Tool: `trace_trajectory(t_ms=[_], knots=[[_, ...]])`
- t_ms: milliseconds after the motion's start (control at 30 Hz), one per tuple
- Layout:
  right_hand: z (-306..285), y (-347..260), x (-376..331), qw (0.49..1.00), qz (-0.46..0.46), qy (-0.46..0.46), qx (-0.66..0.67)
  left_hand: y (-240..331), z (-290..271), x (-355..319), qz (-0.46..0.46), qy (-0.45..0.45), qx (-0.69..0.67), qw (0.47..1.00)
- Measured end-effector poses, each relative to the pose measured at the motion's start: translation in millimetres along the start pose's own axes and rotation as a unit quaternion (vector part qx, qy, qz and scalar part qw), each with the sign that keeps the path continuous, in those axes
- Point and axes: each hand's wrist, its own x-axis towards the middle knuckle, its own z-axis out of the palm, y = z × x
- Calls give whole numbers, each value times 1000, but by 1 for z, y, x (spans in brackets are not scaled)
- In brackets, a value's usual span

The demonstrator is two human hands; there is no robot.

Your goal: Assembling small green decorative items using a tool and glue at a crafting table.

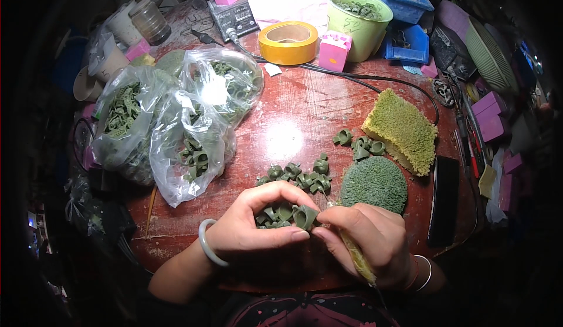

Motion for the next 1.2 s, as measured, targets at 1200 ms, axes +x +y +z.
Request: trace_trajectory(t_ms=[1200], knots=[[2, -1, 0, 1000, 9, -24, 5, -1, -1, -2, -104, 63, -93, 988]])
